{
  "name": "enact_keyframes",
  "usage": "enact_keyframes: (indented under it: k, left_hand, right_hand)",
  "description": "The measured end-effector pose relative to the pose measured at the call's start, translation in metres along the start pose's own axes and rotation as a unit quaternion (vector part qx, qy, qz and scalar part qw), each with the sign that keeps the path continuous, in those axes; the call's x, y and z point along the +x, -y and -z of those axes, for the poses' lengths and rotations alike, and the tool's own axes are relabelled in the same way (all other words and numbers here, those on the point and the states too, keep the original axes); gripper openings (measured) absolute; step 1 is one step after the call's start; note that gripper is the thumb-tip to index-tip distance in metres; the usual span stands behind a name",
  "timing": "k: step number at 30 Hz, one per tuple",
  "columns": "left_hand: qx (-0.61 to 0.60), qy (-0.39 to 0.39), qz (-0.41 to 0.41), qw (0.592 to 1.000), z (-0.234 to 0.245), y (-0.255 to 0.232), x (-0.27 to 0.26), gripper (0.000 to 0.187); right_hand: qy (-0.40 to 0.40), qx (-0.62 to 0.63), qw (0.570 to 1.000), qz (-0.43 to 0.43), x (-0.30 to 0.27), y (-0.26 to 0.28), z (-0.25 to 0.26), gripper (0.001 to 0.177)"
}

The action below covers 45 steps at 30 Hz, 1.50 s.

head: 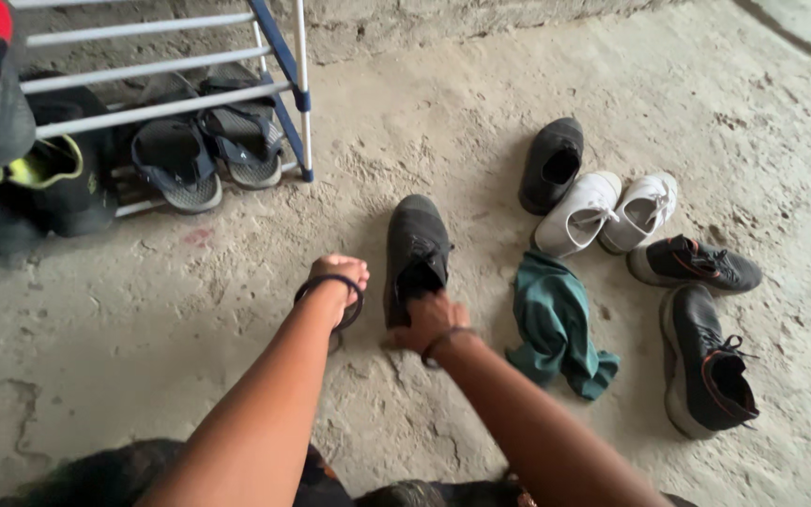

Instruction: The person wipes several pairs of shoes with a green cloth and places them on a shoe rack. They handle sandals and black shoes, wiping the exterior surfaces before arranging them on the rack.

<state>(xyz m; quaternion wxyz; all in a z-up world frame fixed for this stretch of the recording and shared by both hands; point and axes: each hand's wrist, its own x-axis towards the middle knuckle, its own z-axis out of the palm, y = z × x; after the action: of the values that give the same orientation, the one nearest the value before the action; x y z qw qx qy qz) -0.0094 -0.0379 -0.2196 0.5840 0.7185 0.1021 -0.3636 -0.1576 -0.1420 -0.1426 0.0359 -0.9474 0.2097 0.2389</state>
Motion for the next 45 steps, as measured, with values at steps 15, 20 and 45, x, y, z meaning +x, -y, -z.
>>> enact_keyframes:
  k: [15,20,45]
  left_hand:
    - [-0.026,-0.007,-0.011,1.0,0.016,-0.015,0.008,0.013]
    - [-0.026,-0.015,-0.008,1.0,0.009,-0.005,0.035,0.01]
    - [-0.026,-0.05,-0.086,0.995,-0.01,-0.008,0.027,0.006]
  right_hand:
    - [-0.183,0.051,0.981,0.042,0.091,-0.078,0.036,0.032]
    - [-0.386,0.287,0.876,0.041,0.039,-0.087,0.133,0.022]
    - [-0.342,0.215,0.91,0.087,0.087,-0.107,0.047,0.019]
